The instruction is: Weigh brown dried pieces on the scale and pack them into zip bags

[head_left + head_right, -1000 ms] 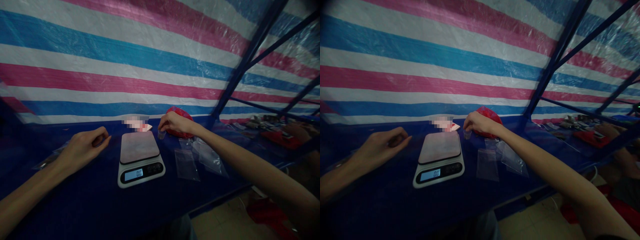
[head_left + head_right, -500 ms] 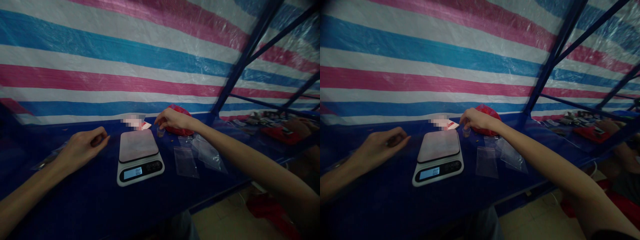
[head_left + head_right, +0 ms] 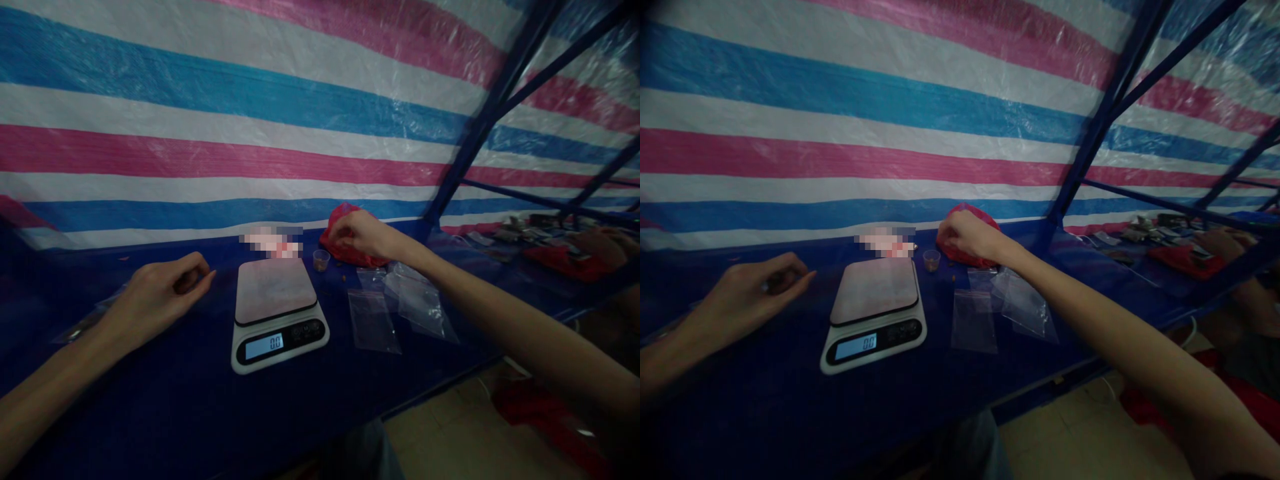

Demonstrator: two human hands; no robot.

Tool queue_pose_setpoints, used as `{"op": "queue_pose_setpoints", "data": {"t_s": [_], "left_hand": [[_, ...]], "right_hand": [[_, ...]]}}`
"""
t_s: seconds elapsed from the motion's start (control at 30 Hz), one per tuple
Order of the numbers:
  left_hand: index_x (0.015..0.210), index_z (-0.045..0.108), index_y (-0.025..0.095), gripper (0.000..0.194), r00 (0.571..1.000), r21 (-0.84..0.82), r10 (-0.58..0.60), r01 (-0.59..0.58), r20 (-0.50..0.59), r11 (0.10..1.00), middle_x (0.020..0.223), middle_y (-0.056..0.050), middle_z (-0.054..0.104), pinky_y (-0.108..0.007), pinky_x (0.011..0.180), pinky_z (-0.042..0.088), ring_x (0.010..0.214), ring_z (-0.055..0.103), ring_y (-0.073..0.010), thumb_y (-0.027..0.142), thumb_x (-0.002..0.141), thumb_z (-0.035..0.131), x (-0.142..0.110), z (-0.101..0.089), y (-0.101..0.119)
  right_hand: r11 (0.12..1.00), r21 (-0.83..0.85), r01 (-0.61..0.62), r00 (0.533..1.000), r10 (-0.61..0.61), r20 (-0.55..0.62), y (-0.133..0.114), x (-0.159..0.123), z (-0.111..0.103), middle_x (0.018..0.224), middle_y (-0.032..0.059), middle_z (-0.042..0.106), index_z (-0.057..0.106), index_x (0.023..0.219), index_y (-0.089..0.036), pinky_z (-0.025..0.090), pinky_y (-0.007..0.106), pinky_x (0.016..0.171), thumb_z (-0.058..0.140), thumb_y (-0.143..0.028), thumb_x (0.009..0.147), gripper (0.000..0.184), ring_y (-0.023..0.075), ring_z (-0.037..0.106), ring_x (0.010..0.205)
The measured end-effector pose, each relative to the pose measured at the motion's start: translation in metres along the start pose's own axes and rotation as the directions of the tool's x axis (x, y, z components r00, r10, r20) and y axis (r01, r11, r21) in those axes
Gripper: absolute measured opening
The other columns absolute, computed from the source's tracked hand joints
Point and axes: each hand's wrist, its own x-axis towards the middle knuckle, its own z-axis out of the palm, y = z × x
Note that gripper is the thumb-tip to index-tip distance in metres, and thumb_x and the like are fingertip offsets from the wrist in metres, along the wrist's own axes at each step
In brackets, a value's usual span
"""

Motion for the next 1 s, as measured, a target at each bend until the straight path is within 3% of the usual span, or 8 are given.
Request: {"op": "queue_pose_setpoints", "data": {"t_s": [0.07,0.13,0.23,0.37,0.47,0.67,0.87,1.0], "left_hand": [[0.086,0.059,0.021,0.029,1.0,0.021,-0.018,0.018,0.013,1.0,0.062,0.004,0.058,-0.026,0.056,0.037,0.053,0.052,-0.0103,0.045,0.099,0.048,-0.001,0.0,0.0],[0.086,0.059,0.021,0.03,0.999,0.03,-0.029,0.028,0.021,0.999,0.063,0.004,0.059,-0.026,0.056,0.037,0.054,0.052,-0.0103,0.047,0.099,0.048,-0.001,0.0,-0.001],[0.087,0.059,0.021,0.03,0.999,0.026,-0.027,0.027,0.025,0.999,0.062,0.004,0.059,-0.026,0.057,0.038,0.054,0.053,-0.0109,0.047,0.098,0.048,-0.001,0.001,-0.001],[0.087,0.059,0.021,0.03,0.999,0.029,-0.045,0.044,0.03,0.999,0.063,0.003,0.058,-0.027,0.058,0.038,0.055,0.052,-0.0117,0.047,0.097,0.049,0.001,0.001,0.001],[0.086,0.059,0.021,0.03,0.998,0.038,-0.049,0.048,0.03,0.998,0.062,0.003,0.057,-0.028,0.058,0.037,0.055,0.052,-0.0118,0.047,0.097,0.048,0.001,0.0,0.002],[0.086,0.057,0.021,0.028,0.999,0.023,-0.034,0.033,0.009,0.999,0.063,0.004,0.055,-0.028,0.06,0.036,0.057,0.05,-0.0118,0.044,0.097,0.048,0.002,-0.002,0.003],[0.083,0.058,0.021,0.026,0.999,0.013,-0.031,0.031,-0.02,0.999,0.06,0.004,0.052,-0.028,0.06,0.034,0.055,0.049,-0.0117,0.043,0.094,0.051,0.003,-0.005,0.008],[0.083,0.057,0.021,0.025,0.999,0.02,-0.024,0.025,-0.041,0.999,0.058,0.005,0.051,-0.027,0.059,0.033,0.053,0.047,-0.0107,0.043,0.094,0.051,0.003,-0.005,0.007]], "right_hand": [[0.999,-0.025,-0.028,0.993,0.03,0.114,0.003,-0.012,0.009,0.086,0.0057,0.078,0.081,0.097,-0.014,0.047,0.027,0.07,0.077,-0.011,0.082,0.016,0.0189,0.069,0.076],[0.998,-0.036,-0.049,0.978,0.055,0.199,0.004,-0.022,0.019,0.088,0.0066,0.077,0.08,0.107,-0.013,0.046,0.027,0.066,0.086,-0.017,0.078,0.03,0.0188,0.068,0.074],[0.997,-0.037,-0.066,0.982,0.071,0.173,0.002,-0.031,0.03,0.103,0.0106,0.077,0.077,0.117,-0.012,0.048,0.028,0.072,0.087,-0.016,0.078,0.04,0.0207,0.069,0.084],[0.999,-0.008,-0.05,0.992,0.05,0.114,0.002,-0.031,0.036,0.099,0.0101,0.075,0.078,0.1,-0.012,0.049,0.028,0.077,0.077,-0.009,0.084,0.016,0.02,0.068,0.087],[1.0,-0.002,-0.028,0.994,0.028,0.104,0.004,-0.026,0.038,0.088,0.0065,0.073,0.074,0.086,-0.013,0.046,0.027,0.073,0.066,0.0,0.084,0.016,0.0159,0.064,0.078],[0.998,-0.025,-0.054,0.986,0.057,0.156,0.006,-0.017,0.032,0.068,0.0007,0.067,0.071,0.077,-0.013,0.041,0.025,0.064,0.059,0.004,0.076,0.021,0.0121,0.056,0.062],[0.999,-0.02,-0.028,0.988,0.031,0.151,0.006,-0.022,0.014,0.074,0.0006,0.069,0.074,0.084,-0.014,0.041,0.024,0.063,0.059,0.002,0.078,0.022,0.0118,0.057,0.065],[0.997,-0.037,-0.068,0.971,0.074,0.228,0.004,-0.027,0.008,0.079,0.002,0.073,0.075,0.091,-0.015,0.043,0.025,0.063,0.071,-0.005,0.078,0.017,0.0142,0.062,0.069]]}}
